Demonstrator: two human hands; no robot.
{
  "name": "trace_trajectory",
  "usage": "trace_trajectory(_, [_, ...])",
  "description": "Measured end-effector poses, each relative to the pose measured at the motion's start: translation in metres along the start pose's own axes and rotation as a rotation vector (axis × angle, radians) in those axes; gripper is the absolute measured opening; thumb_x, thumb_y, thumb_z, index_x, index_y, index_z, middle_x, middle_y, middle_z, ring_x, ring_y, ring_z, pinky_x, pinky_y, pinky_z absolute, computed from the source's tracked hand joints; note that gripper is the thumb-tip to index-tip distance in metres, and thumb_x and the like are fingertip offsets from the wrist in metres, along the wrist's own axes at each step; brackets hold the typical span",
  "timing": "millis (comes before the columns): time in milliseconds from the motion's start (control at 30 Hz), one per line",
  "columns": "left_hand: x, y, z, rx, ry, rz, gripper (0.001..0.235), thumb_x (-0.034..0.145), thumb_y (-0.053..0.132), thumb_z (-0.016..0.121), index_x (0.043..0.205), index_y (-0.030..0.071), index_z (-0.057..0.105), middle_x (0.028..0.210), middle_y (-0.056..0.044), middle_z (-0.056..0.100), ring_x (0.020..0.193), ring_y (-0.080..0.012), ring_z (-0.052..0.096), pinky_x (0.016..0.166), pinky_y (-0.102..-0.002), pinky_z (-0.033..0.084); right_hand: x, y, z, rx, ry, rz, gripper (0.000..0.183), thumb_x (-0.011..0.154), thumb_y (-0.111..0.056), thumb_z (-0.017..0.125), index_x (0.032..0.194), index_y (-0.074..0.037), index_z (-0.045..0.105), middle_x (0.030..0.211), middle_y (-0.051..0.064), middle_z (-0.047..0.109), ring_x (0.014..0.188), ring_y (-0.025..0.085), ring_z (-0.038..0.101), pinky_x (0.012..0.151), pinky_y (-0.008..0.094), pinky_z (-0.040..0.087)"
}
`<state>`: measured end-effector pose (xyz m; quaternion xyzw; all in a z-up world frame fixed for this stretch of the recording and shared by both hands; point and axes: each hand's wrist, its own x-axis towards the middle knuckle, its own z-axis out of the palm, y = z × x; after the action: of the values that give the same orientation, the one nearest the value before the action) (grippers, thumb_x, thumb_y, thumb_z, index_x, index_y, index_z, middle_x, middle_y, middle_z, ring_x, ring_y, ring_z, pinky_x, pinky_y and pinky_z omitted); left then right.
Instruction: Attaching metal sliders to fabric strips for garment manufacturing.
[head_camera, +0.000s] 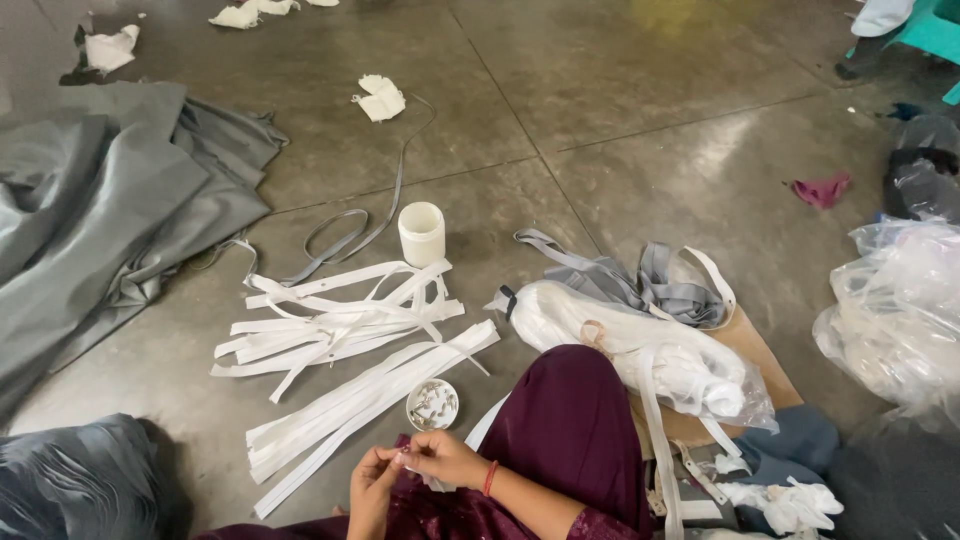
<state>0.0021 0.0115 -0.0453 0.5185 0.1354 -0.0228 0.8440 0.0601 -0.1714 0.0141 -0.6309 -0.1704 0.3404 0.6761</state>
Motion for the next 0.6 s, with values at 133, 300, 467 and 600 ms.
trace_trajectory(133, [-0.003,0.008,0.006,0.014,0.033,-0.019,0.004,0.094,0.003,0.068,0.093,-0.001,0.068,0.087,-0.006,0.071,0.079,-0.0118,0.063,0.073,-0.027,0.050,0.002,0.006,0.003,0.019,-0.045,-0.071,0.033,0.114,-0.028,0.063,0.089,-0.006,0.059,0.079,-0.003,0.059,0.069,0.003,0.054,0.062,0.020,0.046])
trace_trajectory(300, [-0.009,0.011,0.014,-0.084,-0.018,0.003,0.008,0.095,0.005,0.066,0.090,-0.001,0.066,0.080,-0.008,0.070,0.071,-0.0143,0.063,0.068,-0.029,0.050,0.003,0.000,0.002,0.410,-0.043,0.222,0.026,0.109,-0.028,0.056,0.098,-0.007,0.068,0.084,0.006,0.069,0.068,0.010,0.061,0.062,0.023,0.049])
trace_trajectory(467, [-0.006,-0.004,-0.008,-0.255,0.018,0.039,0.008,0.097,0.004,0.066,0.089,0.001,0.063,0.082,-0.006,0.067,0.068,-0.0117,0.059,0.064,-0.027,0.047,0.002,0.008,0.001,0.623,-0.125,0.161,0.031,0.108,-0.019,0.061,0.081,-0.003,0.060,0.092,0.015,0.073,0.076,0.015,0.067,0.071,0.026,0.056])
trace_trajectory(600, [-0.002,0.022,-0.049,-0.388,0.277,0.119,0.016,0.104,0.012,0.066,0.090,0.010,0.059,0.086,-0.003,0.066,0.074,-0.0116,0.060,0.070,-0.027,0.048,0.001,0.010,-0.009,0.589,-0.056,0.216,0.017,0.098,-0.010,0.062,0.095,0.001,0.074,0.099,0.020,0.074,0.075,0.015,0.066,0.071,0.026,0.055])
